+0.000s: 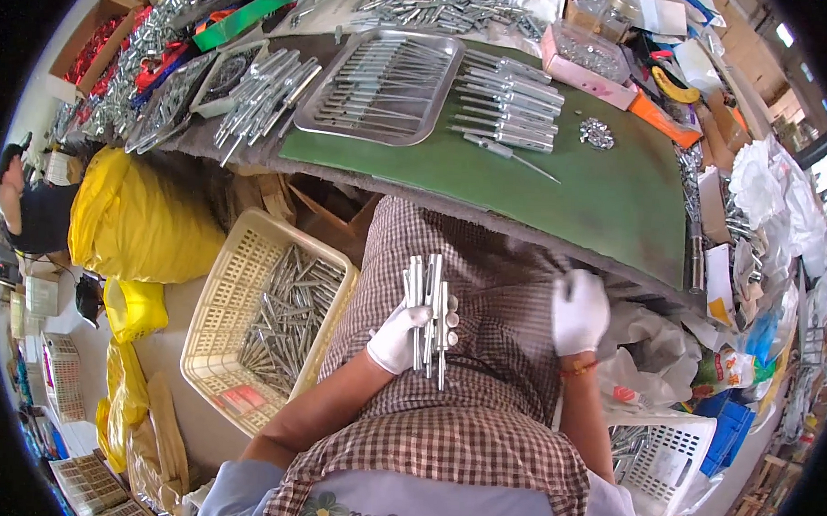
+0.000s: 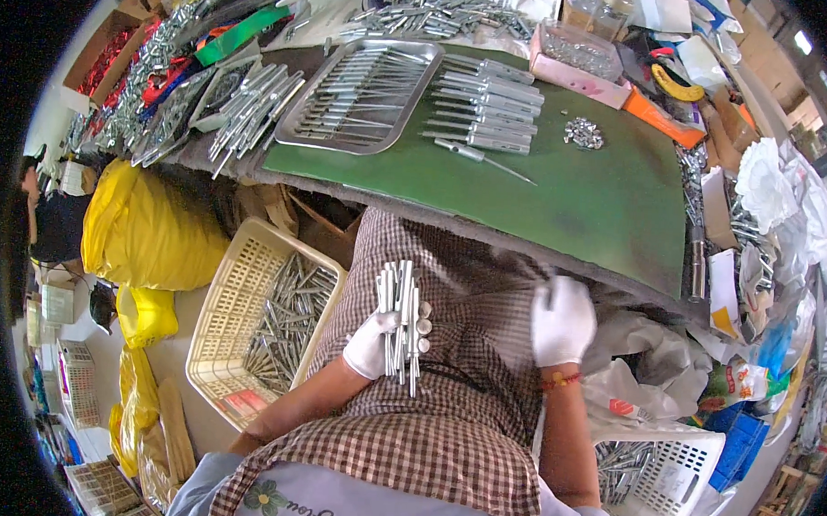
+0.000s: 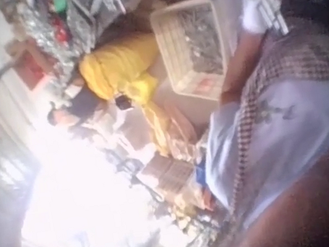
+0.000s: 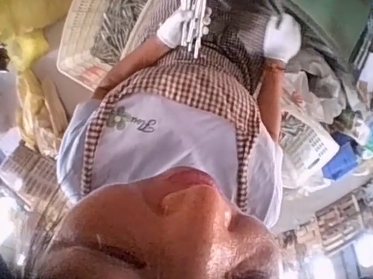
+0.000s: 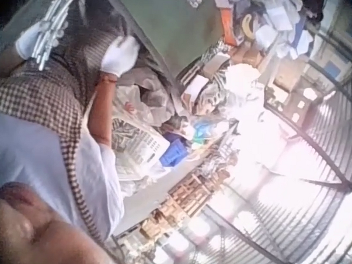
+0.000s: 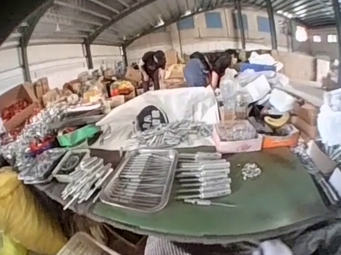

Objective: Assembling small metal components by inserting rods into tubes and attaching small rings or spacers at a workbench.

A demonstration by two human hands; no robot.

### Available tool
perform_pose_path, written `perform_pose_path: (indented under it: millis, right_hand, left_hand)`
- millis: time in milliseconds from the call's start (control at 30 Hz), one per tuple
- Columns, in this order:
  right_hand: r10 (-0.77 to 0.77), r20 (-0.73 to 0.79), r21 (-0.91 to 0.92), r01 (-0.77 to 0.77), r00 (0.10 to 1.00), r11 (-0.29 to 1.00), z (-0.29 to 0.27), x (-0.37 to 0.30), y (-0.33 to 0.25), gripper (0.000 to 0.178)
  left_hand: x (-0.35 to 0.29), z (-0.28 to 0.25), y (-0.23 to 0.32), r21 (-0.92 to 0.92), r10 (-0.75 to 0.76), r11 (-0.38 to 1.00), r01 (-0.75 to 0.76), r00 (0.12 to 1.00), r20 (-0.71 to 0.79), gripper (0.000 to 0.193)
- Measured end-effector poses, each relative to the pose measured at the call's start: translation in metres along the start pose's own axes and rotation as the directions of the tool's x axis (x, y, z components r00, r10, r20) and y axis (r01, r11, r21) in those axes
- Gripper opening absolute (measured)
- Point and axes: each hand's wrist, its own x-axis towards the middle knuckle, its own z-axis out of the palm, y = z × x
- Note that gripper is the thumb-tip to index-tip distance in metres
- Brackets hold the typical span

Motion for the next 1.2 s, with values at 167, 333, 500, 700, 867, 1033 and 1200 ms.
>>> perform_pose_path:
  millis: [167,333,500,700,867,1033,1200]
  right_hand:
    - [0.145,0.352,-0.134,-0.104,0.925,0.986,-0.001,-0.012,0.087,0.025]
    - [0.047,0.207,0.100,-0.069,0.977,0.993,0.017,0.002,0.043,0.034]
    - [-0.240,0.449,0.651,-0.131,0.861,0.747,-0.076,0.031,-0.006,0.040]
    - [-0.267,-0.102,0.904,0.202,0.958,0.377,-0.114,0.103,-0.039,0.127]
    - [-0.077,-0.155,0.916,0.173,0.985,0.362,-0.098,0.136,-0.044,0.117]
    - [-0.069,-0.241,0.803,0.239,0.968,0.545,-0.089,0.142,-0.039,0.098]
    - [-0.130,-0.321,0.620,0.312,0.938,0.719,-0.094,0.157,-0.041,0.036]
  left_hand:
    - [-0.006,0.016,0.000,0.051,-0.019,0.999,0.018,1.000,0.009,0.053]
    - [-0.004,0.044,0.007,0.168,-0.007,0.986,0.001,1.000,0.031,0.051]
    - [0.017,0.110,0.041,0.401,0.042,0.913,-0.077,0.995,0.094,0.071]
    - [0.124,0.209,0.038,0.799,0.347,0.012,-0.601,0.752,0.560,0.089]
    - [0.190,0.193,0.013,0.666,0.382,0.067,-0.743,0.636,0.670,0.082]
    - [0.199,0.190,0.007,0.741,0.364,-0.029,-0.671,0.683,0.633,0.090]
    - [0.210,0.185,0.005,0.775,0.371,-0.227,-0.590,0.683,0.629,0.084]
